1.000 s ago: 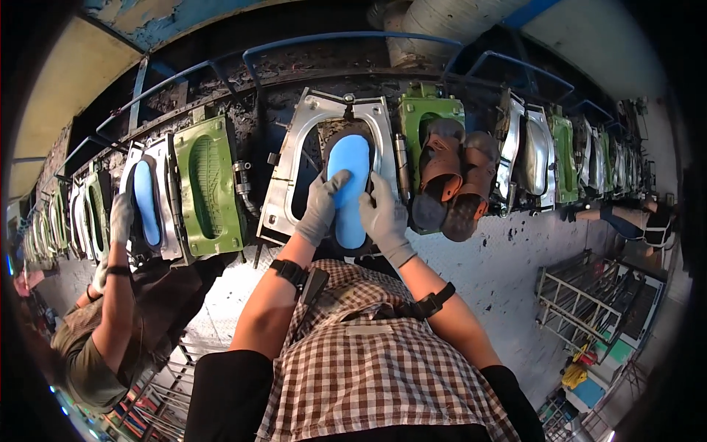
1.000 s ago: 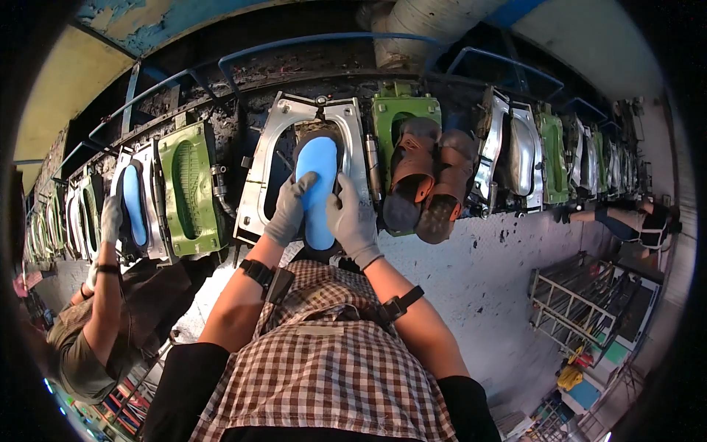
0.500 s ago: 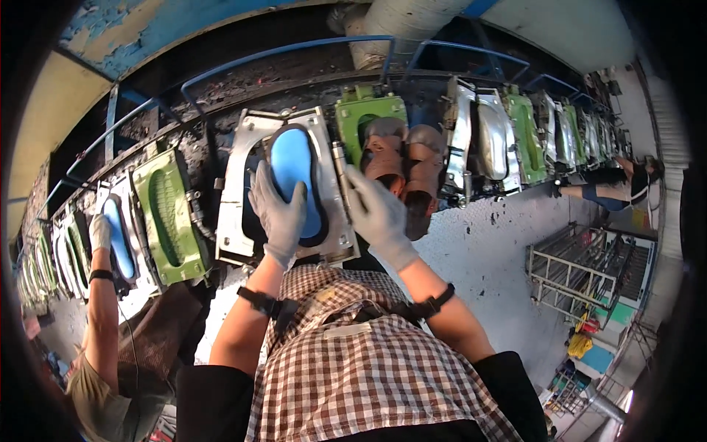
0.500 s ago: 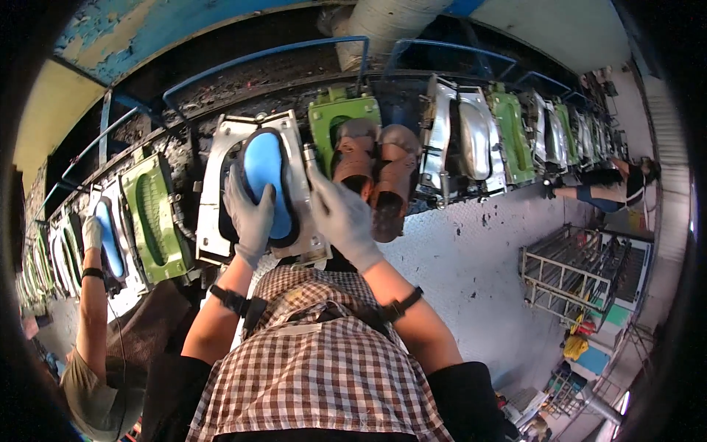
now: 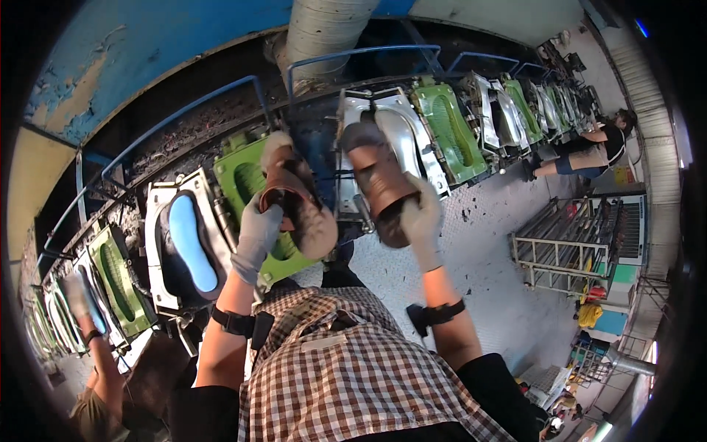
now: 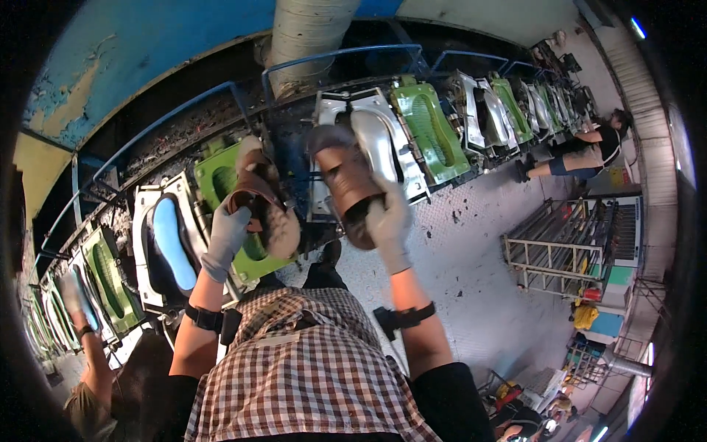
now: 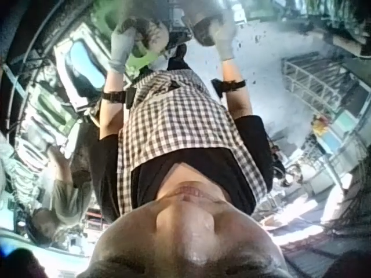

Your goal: Operating a sole-attaching machine to press soles onto sandal uppers and organizing them on a rack.

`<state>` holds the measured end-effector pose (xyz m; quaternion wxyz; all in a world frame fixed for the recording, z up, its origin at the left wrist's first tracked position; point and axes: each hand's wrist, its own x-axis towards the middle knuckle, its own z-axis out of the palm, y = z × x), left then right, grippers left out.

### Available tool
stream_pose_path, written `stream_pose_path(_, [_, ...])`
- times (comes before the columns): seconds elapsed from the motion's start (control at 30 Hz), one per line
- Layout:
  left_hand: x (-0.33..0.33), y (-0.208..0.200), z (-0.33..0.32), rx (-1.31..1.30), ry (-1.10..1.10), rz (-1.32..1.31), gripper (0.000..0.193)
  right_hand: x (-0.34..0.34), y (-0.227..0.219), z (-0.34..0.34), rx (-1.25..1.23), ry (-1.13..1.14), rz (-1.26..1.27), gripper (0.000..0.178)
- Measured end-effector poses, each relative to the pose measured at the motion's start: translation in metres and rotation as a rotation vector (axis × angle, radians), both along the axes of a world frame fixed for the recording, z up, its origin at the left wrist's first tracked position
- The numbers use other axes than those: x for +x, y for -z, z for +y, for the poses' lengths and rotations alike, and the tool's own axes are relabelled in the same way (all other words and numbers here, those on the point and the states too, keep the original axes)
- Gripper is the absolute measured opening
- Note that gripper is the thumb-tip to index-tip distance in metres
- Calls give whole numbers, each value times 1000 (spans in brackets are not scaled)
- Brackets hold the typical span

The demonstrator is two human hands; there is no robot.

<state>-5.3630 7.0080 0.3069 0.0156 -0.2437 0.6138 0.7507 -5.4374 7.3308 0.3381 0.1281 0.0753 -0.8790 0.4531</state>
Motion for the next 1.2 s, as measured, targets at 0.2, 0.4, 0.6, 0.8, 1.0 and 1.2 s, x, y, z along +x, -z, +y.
stream_pose_path(0.2, [-112,-32,167,50,-19,176,42,-111,-28,126,190,206,171,54])
stream_pose_path(0.4, [-170,28,264,-17,491,6,71,-100,19,158,-658,-35,-754,51])
stream_pose_path(0.6, [-217,66,284,26,-300,-30,61,-135,52,198,-643,-92,-648,54])
stream_pose_path(0.8, [-213,116,273,302,-223,12,57,-213,50,157,-384,-91,-322,40])
stream_pose_path(1.0, [-163,99,300,186,-420,164,53,-202,35,106,369,-693,-29,31])
stream_pose_path(1.2, [-119,60,344,1026,-640,-438,79,-166,31,111,398,-879,-116,31])
